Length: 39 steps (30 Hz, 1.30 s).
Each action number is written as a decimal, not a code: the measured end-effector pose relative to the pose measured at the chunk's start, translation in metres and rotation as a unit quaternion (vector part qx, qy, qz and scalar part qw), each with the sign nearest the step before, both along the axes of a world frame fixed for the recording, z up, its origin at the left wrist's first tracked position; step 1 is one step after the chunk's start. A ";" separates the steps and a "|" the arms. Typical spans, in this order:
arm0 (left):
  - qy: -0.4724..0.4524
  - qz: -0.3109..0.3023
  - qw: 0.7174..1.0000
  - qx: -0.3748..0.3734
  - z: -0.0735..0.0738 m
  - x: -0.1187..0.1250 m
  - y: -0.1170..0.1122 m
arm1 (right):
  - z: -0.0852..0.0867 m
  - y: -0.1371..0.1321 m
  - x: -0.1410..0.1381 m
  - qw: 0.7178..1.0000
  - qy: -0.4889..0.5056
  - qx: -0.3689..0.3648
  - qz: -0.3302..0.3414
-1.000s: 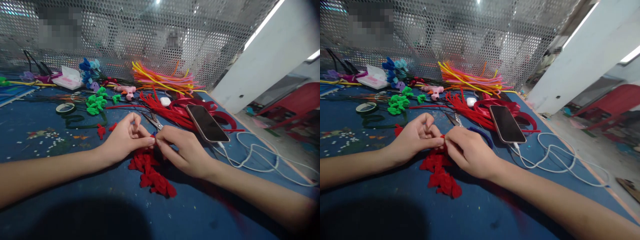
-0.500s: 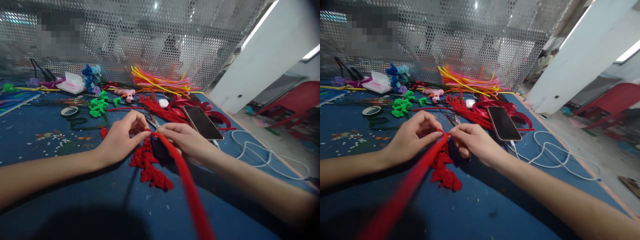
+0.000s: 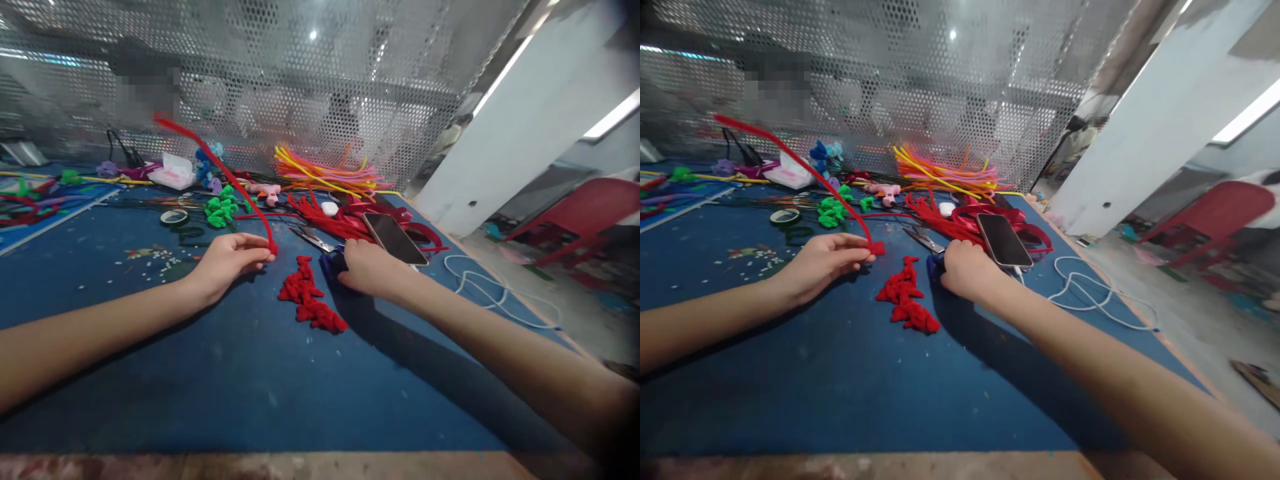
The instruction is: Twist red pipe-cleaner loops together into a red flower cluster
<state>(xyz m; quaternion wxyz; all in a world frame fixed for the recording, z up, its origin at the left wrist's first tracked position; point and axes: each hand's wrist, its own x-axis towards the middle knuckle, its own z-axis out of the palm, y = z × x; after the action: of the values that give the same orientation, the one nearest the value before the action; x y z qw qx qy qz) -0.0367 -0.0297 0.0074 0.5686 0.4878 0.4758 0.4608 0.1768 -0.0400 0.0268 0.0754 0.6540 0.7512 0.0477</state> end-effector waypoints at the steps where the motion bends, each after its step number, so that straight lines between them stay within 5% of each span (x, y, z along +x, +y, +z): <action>1: 0.000 0.011 1.000 0.004 -0.001 -0.006 -0.002 | 0.001 0.003 0.003 1.000 0.006 -0.011 -0.009; 7: -0.030 0.088 0.994 0.053 -0.001 -0.030 -0.005 | 0.000 0.002 0.012 0.999 0.035 0.022 -0.008; 13: -0.125 0.184 0.975 0.008 0.016 -0.024 0.001 | 0.005 -0.024 -0.011 0.981 0.163 0.097 0.033; 23: -0.143 0.191 0.970 0.045 0.021 0.007 -0.006 | 0.009 -0.026 -0.048 0.968 0.241 0.021 0.059; 34: -0.184 0.204 0.961 0.027 0.025 -0.001 -0.008 | 0.011 -0.018 -0.072 0.982 0.165 -0.006 0.095; 39: -0.170 0.168 0.971 0.010 0.024 -0.007 -0.003 | 0.014 -0.012 -0.050 0.985 0.156 0.021 0.065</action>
<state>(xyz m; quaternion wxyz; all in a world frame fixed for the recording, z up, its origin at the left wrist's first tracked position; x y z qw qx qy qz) -0.0436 -0.0331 0.0309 0.5506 0.3211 0.4432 0.6304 0.1263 -0.0521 0.0404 -0.0597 0.6047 0.7935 -0.0347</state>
